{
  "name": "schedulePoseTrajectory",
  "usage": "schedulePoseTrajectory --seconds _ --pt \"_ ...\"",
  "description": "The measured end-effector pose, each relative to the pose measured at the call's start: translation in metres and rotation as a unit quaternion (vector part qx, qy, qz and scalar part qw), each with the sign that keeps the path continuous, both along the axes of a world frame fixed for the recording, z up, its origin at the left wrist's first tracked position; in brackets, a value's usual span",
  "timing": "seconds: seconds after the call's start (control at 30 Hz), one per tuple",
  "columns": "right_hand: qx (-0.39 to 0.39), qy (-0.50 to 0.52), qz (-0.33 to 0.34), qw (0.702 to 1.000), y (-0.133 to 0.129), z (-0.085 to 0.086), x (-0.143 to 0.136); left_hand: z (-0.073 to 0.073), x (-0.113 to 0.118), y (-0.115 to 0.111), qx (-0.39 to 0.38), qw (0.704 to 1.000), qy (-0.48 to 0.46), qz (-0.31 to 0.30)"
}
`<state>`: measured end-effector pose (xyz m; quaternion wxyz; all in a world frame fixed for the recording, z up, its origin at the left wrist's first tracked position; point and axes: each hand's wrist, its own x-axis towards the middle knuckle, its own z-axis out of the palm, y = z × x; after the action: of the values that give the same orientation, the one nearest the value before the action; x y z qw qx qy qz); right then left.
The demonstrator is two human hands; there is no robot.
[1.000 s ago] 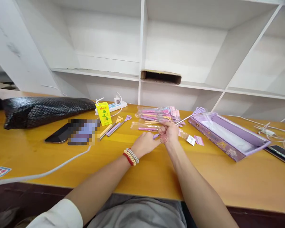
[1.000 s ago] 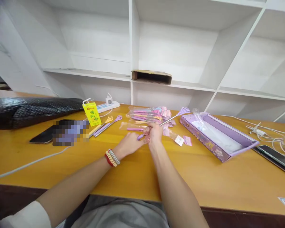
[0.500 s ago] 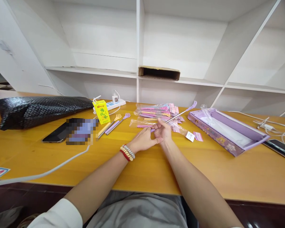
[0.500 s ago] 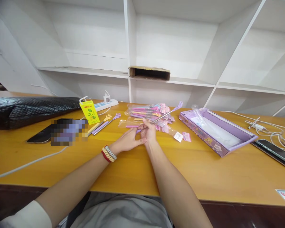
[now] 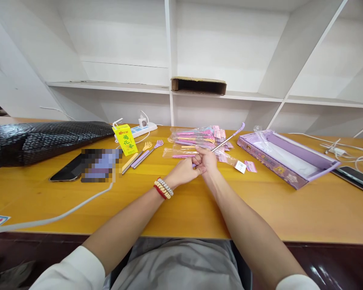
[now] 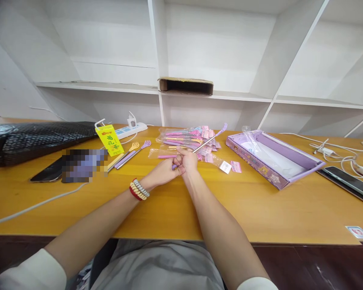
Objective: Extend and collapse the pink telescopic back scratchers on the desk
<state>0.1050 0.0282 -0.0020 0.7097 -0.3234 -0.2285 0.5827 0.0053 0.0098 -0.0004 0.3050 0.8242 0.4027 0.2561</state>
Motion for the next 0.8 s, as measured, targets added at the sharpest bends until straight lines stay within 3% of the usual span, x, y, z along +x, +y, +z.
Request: schedulePoseTrajectory --seconds 0.23,0.43,0.5,0.6,0.67,0.8 --pt "-0.034 -0.013 -0.046 0.998 -0.008 0.019 0.006 0.004 0.004 -0.005 -0.005 0.997 0.071 0.037" --pt "-0.045 -0.036 -0.113 0.992 -0.008 0.024 0.004 -0.009 -0.003 -0.003 -0.02 0.989 0.122 0.077" --pt "-0.053 -0.034 -0.146 0.987 -0.007 0.03 0.025 -0.013 -0.011 -0.001 -0.005 0.988 0.125 0.095" --pt "-0.063 0.0 -0.223 0.973 -0.007 0.039 0.077 -0.014 -0.024 0.0 0.011 0.983 0.131 0.132" --pt "-0.02 0.043 -0.248 0.968 -0.007 0.039 0.107 -0.013 -0.025 0.0 0.014 0.979 0.134 0.152" --pt "-0.023 0.113 -0.21 0.971 -0.002 0.024 0.118 -0.011 -0.012 -0.006 0.091 0.977 0.134 0.141"
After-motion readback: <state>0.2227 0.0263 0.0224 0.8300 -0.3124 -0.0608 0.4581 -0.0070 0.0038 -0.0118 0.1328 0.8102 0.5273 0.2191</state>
